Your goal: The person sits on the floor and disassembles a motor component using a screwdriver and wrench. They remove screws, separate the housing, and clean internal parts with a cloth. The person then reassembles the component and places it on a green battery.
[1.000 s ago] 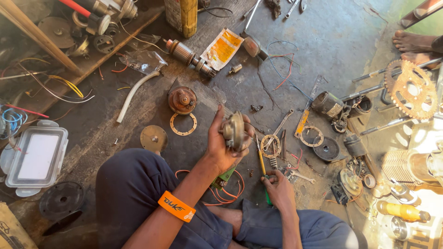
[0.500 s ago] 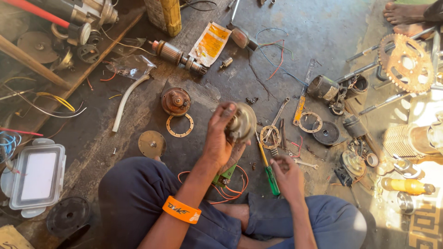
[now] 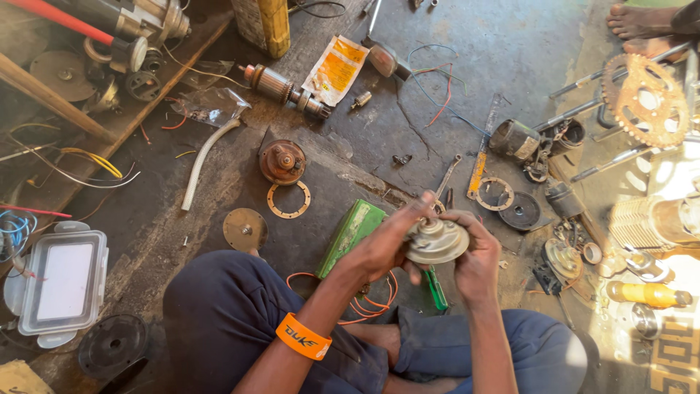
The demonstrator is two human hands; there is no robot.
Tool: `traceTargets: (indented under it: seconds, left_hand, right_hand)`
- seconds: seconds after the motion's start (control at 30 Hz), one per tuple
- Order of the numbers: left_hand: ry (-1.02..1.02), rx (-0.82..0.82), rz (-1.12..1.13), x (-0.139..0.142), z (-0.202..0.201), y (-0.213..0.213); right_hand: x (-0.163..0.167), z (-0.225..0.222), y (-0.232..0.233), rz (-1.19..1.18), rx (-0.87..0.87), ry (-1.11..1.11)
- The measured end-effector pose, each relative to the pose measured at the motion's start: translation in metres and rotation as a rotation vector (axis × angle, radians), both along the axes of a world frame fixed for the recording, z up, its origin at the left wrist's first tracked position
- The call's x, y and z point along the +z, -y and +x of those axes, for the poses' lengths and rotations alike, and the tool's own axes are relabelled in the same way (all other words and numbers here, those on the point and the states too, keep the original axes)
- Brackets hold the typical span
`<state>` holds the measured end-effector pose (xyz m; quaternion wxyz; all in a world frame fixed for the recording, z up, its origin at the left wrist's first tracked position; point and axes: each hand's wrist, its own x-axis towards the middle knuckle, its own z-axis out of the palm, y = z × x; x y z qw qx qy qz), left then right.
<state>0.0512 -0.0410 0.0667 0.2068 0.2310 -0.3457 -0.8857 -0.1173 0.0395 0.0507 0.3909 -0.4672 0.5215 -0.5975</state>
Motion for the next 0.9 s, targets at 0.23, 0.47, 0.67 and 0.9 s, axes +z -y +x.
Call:
traceTargets:
  seconds: [0.23, 0.47, 0.67, 0.9]
  left_hand:
    - [0.198, 0.095, -0.583, -0.010, -0.001, 0.000]
    - [0.099, 0.418, -0.136, -0.023, 0.001, 0.009]
    - [-0.048, 0.697, 0.082, -0.019, 0.015, 0.021]
    - [-0.096, 0.665, 0.071, -0.017, 0.015, 0.018]
  right_hand:
    - [-0.020, -0.027, -0.017, 0.190, -0.049, -0.135]
    - [-0.041, -0.102, -0.030, 0.436, -0.255, -0.124]
    - [-0.083, -0.141, -0.050, 0.867, -0.182, -0.588]
    - [-0.119, -0.160, -0.058, 0.957, -0.186, -0.425]
